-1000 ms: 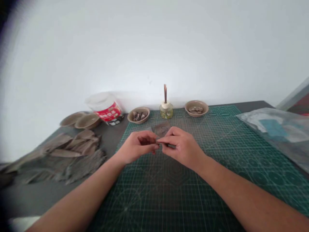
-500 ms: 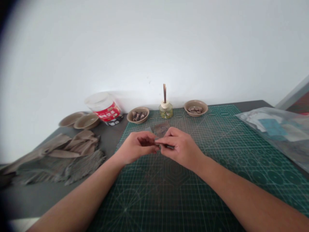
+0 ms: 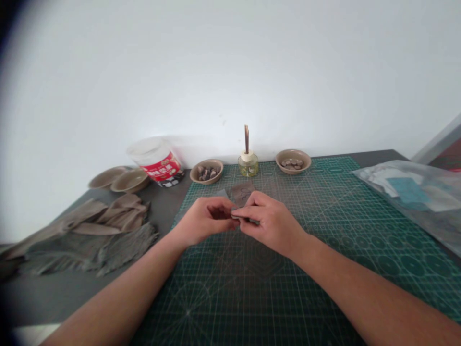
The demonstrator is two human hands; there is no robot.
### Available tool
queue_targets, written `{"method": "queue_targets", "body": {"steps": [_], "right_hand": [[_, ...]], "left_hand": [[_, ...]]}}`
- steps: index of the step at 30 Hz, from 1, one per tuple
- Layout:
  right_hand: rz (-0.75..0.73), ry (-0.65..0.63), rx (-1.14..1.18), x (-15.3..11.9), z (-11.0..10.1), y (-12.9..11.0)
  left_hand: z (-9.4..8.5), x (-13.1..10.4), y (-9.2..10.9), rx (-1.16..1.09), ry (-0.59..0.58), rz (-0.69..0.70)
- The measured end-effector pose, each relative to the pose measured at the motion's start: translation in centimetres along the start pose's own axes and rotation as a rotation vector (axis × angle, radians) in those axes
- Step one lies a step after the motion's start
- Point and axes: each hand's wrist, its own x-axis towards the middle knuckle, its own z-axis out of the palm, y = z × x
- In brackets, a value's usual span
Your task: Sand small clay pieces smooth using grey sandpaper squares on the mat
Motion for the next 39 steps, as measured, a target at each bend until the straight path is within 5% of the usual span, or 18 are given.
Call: {"method": "queue_targets", "body": {"steps": [39], "right_hand": [[-0.022,0.037,-0.024,-0.01,-0.22,0.01]], "left_hand": [[-0.1,-0.08,0.34,-0.012,0.05,0.062]]}}
